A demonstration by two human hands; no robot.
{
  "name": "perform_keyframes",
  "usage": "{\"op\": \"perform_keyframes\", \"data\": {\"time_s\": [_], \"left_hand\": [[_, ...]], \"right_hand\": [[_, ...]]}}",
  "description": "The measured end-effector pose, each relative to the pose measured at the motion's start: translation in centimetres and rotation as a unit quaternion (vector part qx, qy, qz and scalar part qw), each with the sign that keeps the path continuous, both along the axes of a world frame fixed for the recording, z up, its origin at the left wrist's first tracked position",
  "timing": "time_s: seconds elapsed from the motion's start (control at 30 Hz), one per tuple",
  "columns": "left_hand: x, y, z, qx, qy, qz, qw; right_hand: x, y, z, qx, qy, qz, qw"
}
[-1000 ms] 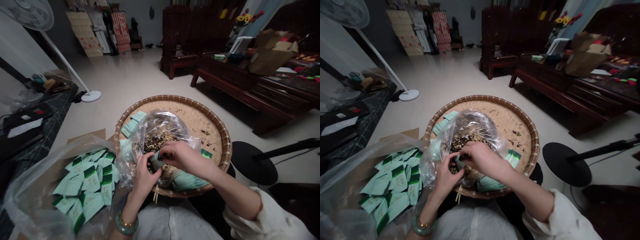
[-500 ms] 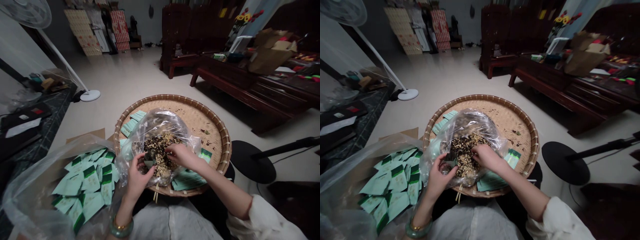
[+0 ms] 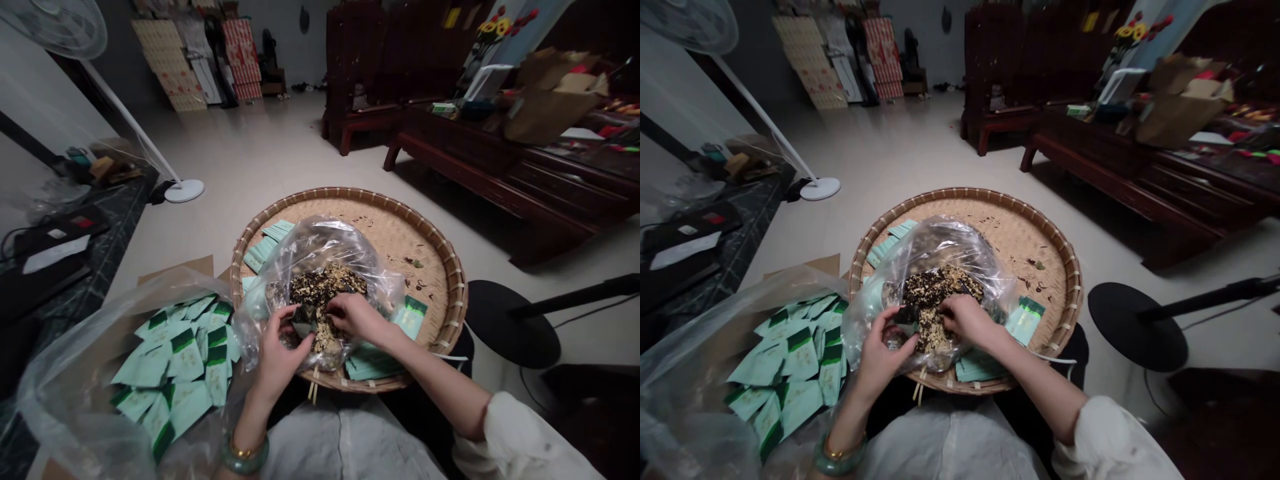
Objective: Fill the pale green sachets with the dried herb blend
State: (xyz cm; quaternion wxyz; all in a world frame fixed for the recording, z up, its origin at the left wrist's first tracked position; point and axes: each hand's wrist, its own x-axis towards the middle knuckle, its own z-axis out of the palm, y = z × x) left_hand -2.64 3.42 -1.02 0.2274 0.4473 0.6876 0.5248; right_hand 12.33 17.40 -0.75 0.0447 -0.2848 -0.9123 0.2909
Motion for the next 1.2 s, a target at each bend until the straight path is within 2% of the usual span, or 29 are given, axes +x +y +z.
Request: {"op": "perform_keyframes", "data": {"time_s": [0.1,0.2,0.33,0.43,0.53,0.67,0.87,1.1,1.2], "left_hand": [[0.1,0.2,0.0,-0.004,0.026,-0.008,1.0],[0.3,0.5,0.0,0.004,0.057,-0.01,0.998],[0.8,0.9,0.1,0.006,0.093,-0.004,0.996],[1.0,1.0,0.1,0.002,0.106,0.0,0.994],[1.0,1.0,0.0,0.003,0.105,0.0,0.995],[0.9,0.8,-0.2,0.004,0.1,0.0,0.995],[0.9,0.6,-0.2,0.018,0.074,-0.011,0.997],[1.2,0.3,-0.7,0.055,0.12,-0.004,0.991],[1.4,0.2,-0.7,0.061,0.151,-0.014,0.986]], "right_hand": [[0.8,0.4,1.7,-0.095,0.106,-0.051,0.988],[1.5,0.4,4.4,-0.157,0.174,-0.077,0.969],[1.6,-0.4,8.1,-0.129,0.207,-0.062,0.968],[0.8,-1.3,9.4,-0.057,0.185,-0.006,0.981],[-0.1,-1.9,9.5,0.001,0.14,0.039,0.989],[-0.3,-2.1,9.3,0.0,0.128,0.053,0.99],[0.5,-1.9,8.8,-0.041,0.213,-0.004,0.976],[1.1,-3.4,7.4,-0.06,0.184,-0.006,0.981],[1.1,-4.1,6.9,-0.044,0.182,-0.009,0.982]]}}
